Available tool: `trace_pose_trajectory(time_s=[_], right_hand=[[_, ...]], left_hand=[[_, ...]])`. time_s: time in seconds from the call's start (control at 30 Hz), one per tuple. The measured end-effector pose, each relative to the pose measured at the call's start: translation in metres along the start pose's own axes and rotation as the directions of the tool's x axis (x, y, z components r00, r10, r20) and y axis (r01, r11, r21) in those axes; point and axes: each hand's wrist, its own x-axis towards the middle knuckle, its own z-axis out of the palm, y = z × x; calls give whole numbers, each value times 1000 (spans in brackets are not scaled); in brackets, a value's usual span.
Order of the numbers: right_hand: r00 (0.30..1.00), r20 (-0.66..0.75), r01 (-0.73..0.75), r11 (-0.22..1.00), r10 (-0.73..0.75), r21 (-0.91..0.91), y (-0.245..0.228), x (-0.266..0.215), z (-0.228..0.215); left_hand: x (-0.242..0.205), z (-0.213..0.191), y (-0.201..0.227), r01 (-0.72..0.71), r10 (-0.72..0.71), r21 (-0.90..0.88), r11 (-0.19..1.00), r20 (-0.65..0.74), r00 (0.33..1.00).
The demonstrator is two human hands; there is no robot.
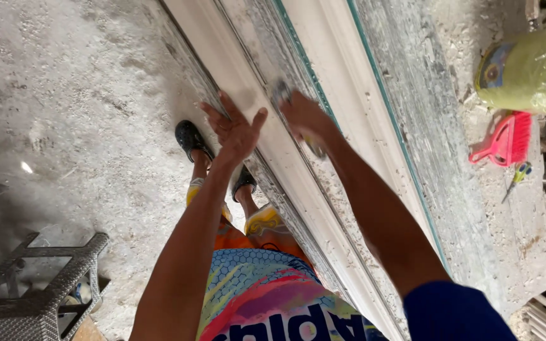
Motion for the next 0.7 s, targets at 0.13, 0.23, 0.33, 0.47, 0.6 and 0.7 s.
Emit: trace_pose_trajectory(time_s=[0.13, 0.23, 0.33, 0.47, 0.6, 0.7], right_hand=[[997, 67, 23, 990, -32, 136, -47, 45, -17], [998, 69, -6, 974, -10, 229, -34, 33, -17], [983, 165, -101, 985, 78, 138, 29, -22, -6], [892, 267, -411, 900, 364, 145, 154, -114, 20], [878, 251, -460, 861, 407, 216, 263, -157, 53], [916, 188, -394, 885, 355, 250, 219, -149, 48]], left_hand=[[9, 4, -12, -20, 20, -16, 1000, -4, 1000], [11, 5, -13, -43, 43, -35, 998, 5, 999], [8, 4, -13, -36, 38, -43, 998, 37, 999], [14, 8, -18, -39, 40, -37, 999, 47, 998], [11, 7, -16, -47, 47, -26, 999, 16, 999], [6, 7, -11, -6, 7, -31, 1000, 30, 1000]])
